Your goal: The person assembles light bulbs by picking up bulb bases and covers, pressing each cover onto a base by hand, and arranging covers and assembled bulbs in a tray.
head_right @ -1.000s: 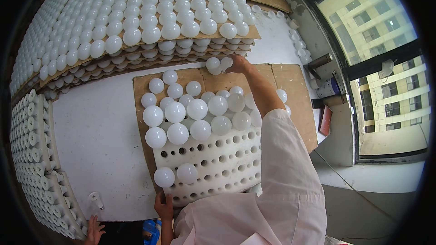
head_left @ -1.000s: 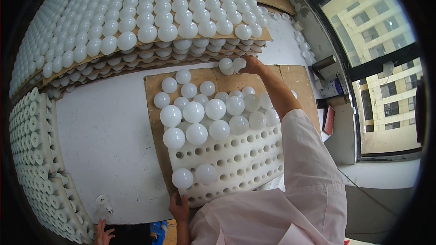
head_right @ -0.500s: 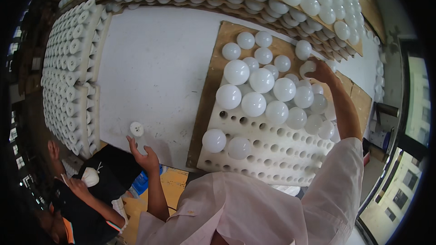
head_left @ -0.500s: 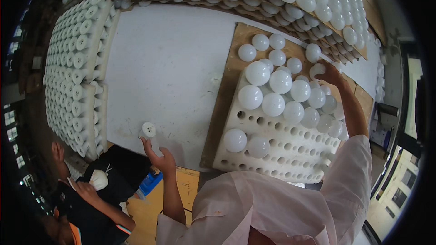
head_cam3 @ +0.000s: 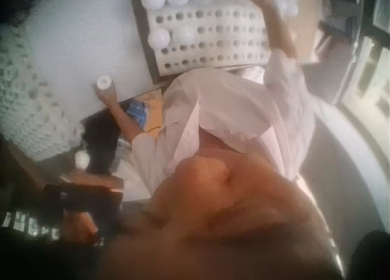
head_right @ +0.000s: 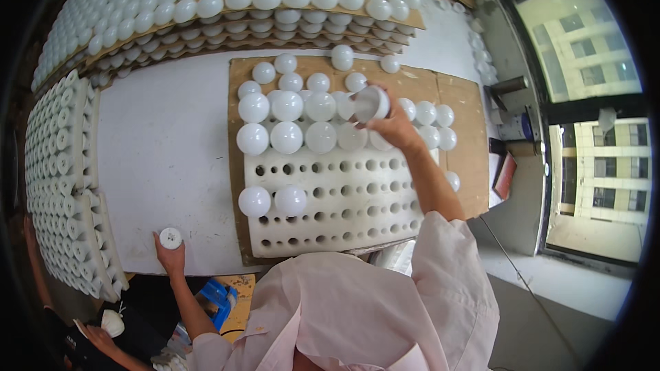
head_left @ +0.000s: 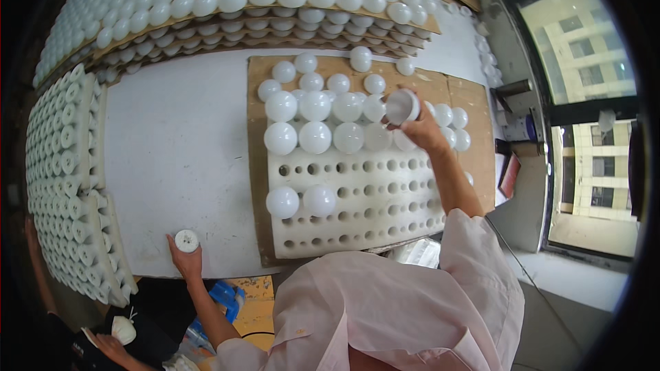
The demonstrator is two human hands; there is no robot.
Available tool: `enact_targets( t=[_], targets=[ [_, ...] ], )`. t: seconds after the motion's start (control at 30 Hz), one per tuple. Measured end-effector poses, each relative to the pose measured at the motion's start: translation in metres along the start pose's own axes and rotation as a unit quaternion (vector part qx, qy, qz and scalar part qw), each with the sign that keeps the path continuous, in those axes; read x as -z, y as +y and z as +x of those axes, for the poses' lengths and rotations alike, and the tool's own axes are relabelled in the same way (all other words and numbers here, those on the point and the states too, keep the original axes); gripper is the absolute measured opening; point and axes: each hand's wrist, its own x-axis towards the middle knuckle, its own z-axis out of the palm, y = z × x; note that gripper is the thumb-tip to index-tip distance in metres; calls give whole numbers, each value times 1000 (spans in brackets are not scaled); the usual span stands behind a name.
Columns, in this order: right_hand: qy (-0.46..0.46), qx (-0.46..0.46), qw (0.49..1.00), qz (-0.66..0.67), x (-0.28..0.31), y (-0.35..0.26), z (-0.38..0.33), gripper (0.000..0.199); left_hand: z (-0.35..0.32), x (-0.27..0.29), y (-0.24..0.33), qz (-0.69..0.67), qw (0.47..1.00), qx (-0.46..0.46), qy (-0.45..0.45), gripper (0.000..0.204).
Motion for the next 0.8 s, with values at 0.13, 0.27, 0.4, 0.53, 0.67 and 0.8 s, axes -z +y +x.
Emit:
enact_targets(
  t=[0.13, 0.27, 0.4, 0.53, 0.67, 0.8],
  targets=[
    [-49, -15, 996, 78, -43, 25, -53, 93, -32, 17, 93, -222, 973, 39, -45, 71],
    [-87, -6, 980, 177, -75, 48, -86, 85, -88, 33, 198, -495, 825, -22, -273, 48],
    [-97, -55, 932, 344, -108, 63, -108, 78, -128, 22, 276, -547, 701, -33, -457, 44],
    [-79, -59, 925, 366, -128, 67, -129, 74, -154, 11, 300, -590, 643, -43, -486, 44],
    [-82, -50, 928, 361, -133, 68, -141, 76, -167, 6, 301, -610, 606, -33, -509, 43],
    [-96, -48, 936, 336, -132, 67, -147, 79, -175, 6, 299, -607, 608, -44, -510, 43]
  ],
)
